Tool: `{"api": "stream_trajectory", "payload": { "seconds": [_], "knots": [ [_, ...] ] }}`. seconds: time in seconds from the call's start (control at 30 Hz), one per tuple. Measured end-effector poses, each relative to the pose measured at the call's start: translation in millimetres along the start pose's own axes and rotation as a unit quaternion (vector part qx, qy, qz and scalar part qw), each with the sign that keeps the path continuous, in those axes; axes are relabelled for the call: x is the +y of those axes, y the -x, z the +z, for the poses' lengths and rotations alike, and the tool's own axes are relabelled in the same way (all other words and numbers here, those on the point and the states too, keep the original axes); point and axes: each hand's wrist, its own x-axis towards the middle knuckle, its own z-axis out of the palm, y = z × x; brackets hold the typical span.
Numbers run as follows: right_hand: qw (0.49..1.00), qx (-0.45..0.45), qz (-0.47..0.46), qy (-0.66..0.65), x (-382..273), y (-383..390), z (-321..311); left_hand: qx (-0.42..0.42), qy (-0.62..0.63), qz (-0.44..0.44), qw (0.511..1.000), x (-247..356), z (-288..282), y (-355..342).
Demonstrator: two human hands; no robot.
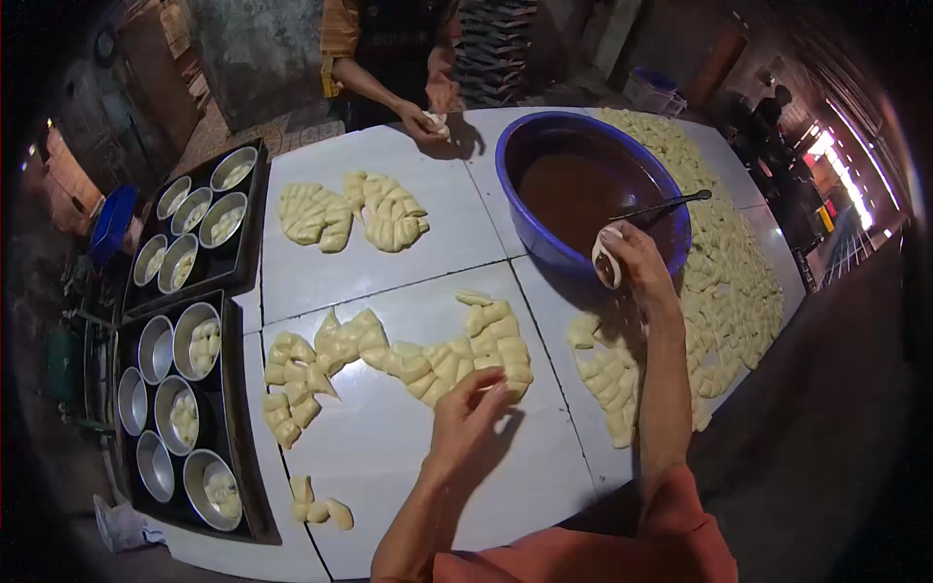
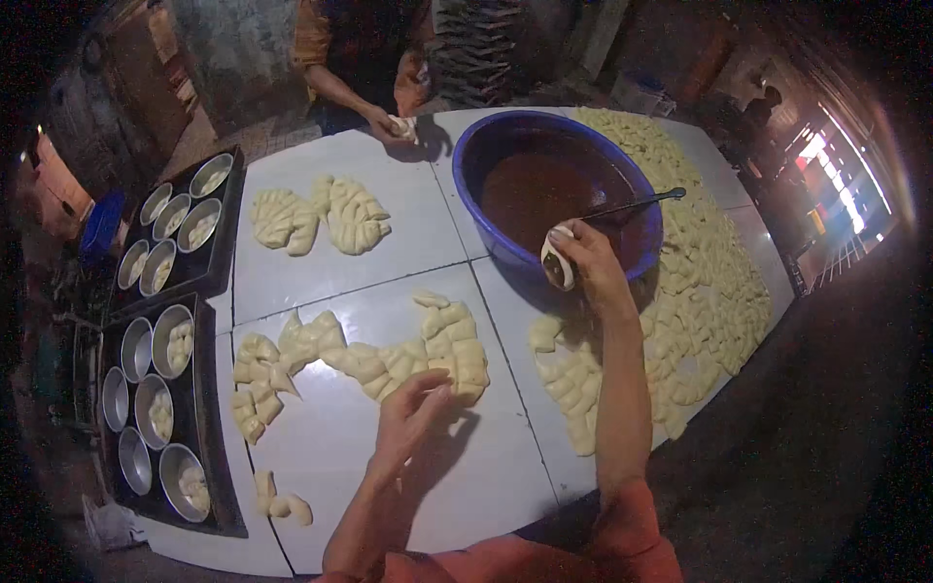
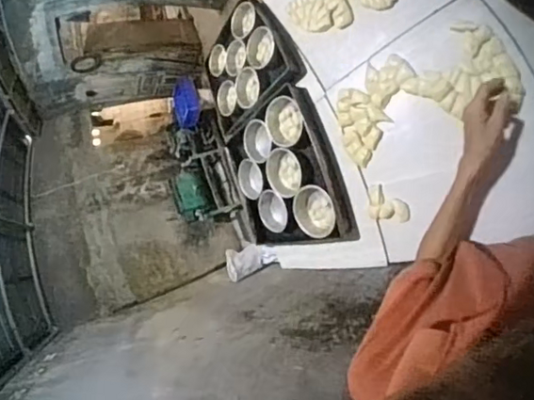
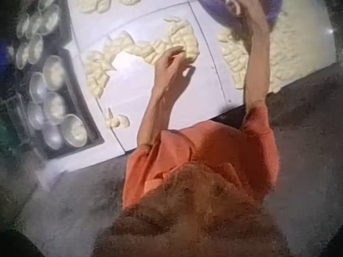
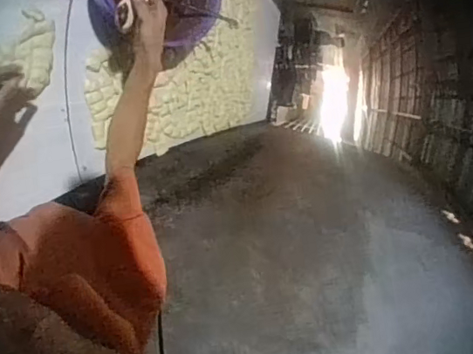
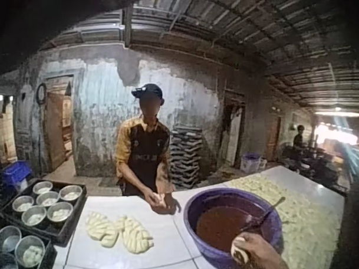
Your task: The person forms pieces of dough, fills some of them with a liquid mixture from a bowl using a spoon, and arranges the finished dough items into baking pans.
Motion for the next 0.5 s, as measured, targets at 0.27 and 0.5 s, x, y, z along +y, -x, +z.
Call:
{"api": "stream_trajectory", "payload": {
  "seconds": [0.27, 0.5],
  "knots": [
    [0.951, -0.043, 0.113, -0.283, 61, 106, 108, -0.065, 0.312, -0.039, 0.947, -17, 21, -8],
    [0.987, -0.122, 0.062, -0.080, 74, 166, 168, 0.129, 0.258, -0.025, 0.957, -38, -51, 22]
  ]
}}
